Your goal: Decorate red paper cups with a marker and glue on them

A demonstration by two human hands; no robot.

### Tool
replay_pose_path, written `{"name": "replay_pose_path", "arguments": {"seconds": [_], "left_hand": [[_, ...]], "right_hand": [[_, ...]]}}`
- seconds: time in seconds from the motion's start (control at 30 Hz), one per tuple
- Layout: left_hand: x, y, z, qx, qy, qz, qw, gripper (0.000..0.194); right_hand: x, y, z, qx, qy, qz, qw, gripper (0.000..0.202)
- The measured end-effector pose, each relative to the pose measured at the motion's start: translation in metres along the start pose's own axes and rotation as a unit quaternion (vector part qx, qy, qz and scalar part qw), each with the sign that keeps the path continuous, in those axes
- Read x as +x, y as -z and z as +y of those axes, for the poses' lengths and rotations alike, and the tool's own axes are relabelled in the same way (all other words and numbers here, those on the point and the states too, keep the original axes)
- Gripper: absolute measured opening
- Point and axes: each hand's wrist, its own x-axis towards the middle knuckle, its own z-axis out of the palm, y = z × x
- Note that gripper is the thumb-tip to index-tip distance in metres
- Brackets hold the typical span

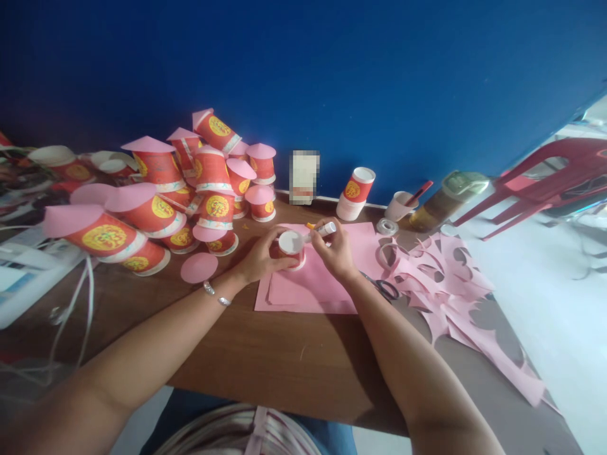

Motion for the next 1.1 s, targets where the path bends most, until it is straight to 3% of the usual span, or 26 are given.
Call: {"name": "replay_pose_path", "arguments": {"seconds": [0.1, 0.4, 0.67, 0.87, 1.1], "left_hand": [[-0.0006, -0.0003, -0.0041, 0.028, -0.005, 0.018, 0.999, 0.064], [0.0006, 0.0003, -0.0022, 0.013, 0.004, 0.015, 1.000, 0.052], [-0.0015, 0.0008, -0.0023, -0.025, 0.041, 0.008, 0.999, 0.058], [-0.0017, 0.0001, -0.0029, -0.057, 0.034, -0.003, 0.998, 0.054], [-0.0011, -0.0035, 0.0006, -0.042, 0.053, 0.027, 0.997, 0.062]], "right_hand": [[0.0000, -0.0001, 0.0002, 0.002, -0.001, -0.001, 1.000, 0.018], [0.0000, 0.0000, 0.0014, 0.004, 0.001, -0.001, 1.000, 0.015], [0.0007, 0.0000, -0.0015, -0.002, 0.001, 0.003, 1.000, 0.014], [-0.0001, -0.0003, -0.0011, 0.005, -0.003, 0.000, 1.000, 0.016], [0.0005, -0.0004, 0.0009, 0.004, 0.003, -0.001, 1.000, 0.017]]}}
